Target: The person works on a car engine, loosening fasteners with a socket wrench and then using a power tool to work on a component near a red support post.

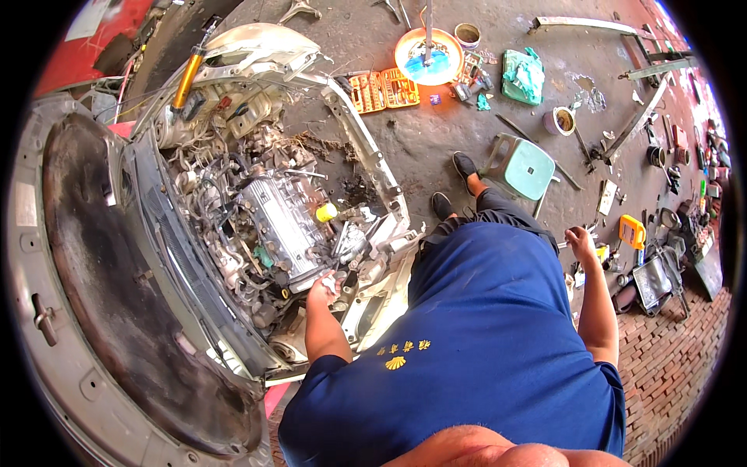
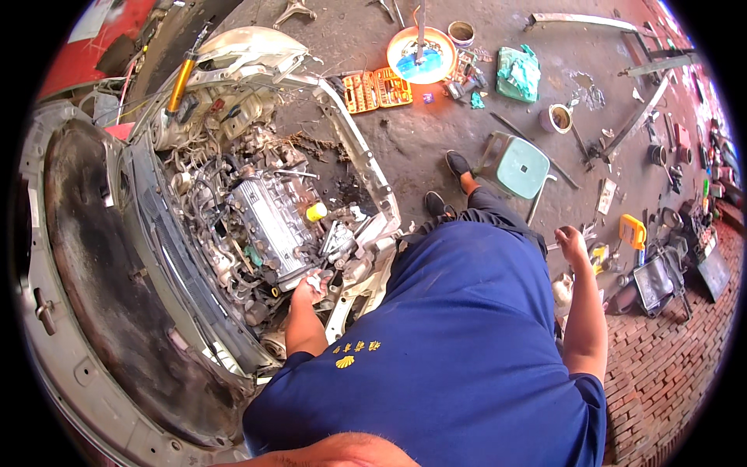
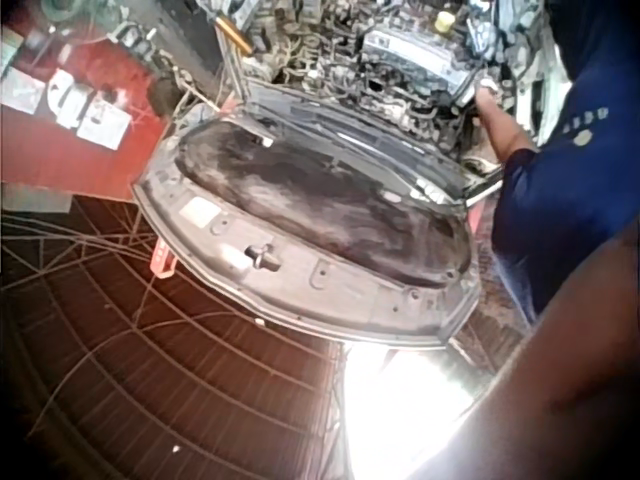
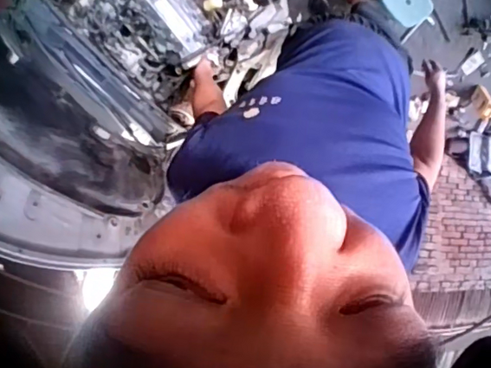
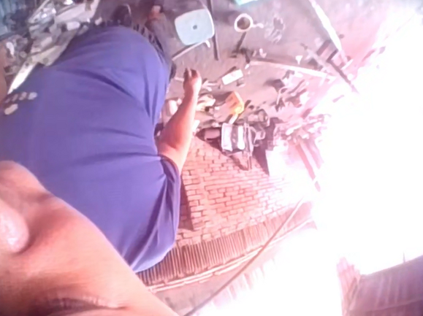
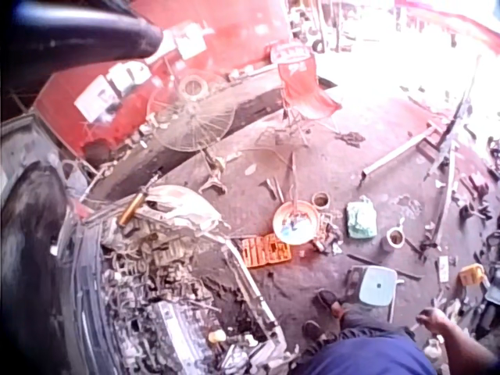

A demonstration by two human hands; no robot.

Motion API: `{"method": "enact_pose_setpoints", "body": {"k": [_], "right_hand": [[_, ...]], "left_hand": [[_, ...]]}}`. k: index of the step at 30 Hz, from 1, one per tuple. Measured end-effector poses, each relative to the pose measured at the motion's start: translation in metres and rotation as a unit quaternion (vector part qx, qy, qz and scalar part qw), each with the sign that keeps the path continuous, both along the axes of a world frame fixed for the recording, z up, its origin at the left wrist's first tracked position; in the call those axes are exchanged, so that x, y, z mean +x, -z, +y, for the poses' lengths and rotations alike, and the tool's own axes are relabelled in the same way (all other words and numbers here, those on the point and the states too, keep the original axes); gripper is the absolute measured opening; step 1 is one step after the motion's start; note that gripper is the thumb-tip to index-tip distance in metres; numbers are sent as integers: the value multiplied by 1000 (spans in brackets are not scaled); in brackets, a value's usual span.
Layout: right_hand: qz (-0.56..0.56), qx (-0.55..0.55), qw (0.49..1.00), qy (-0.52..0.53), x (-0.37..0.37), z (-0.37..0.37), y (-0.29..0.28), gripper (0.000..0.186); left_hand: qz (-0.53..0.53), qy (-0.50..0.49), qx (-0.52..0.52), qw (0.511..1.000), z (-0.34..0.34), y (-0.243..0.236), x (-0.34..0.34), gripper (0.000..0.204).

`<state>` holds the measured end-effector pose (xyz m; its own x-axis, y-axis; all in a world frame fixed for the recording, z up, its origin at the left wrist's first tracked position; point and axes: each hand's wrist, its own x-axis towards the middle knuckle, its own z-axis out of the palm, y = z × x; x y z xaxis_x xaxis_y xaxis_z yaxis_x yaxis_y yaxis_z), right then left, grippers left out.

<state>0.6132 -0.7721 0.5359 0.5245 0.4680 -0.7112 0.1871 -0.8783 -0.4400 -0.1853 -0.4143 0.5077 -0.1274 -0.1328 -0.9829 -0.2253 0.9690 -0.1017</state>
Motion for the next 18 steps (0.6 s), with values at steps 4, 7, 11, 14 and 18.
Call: {"method": "enact_pose_setpoints", "body": {"k": [4,7,11,14,18], "right_hand": [[10,-19,1000,-6,-6,9,-4,38],[5,-12,1000,-10,-7,16,-8,38],[7,-3,1000,-5,-5,33,-20,38],[12,-10,1000,7,-8,37,-26,37],[3,-14,1000,-12,-3,44,-26,37]], "left_hand": [[30,108,-47,993,7,-3,5,22],[-27,130,59,989,5,-1,-12,21],[21,54,-34,998,5,7,-7,34],[-49,8,-19,999,-5,9,-16,42],[-22,74,-54,996,-2,2,6,45]]}}
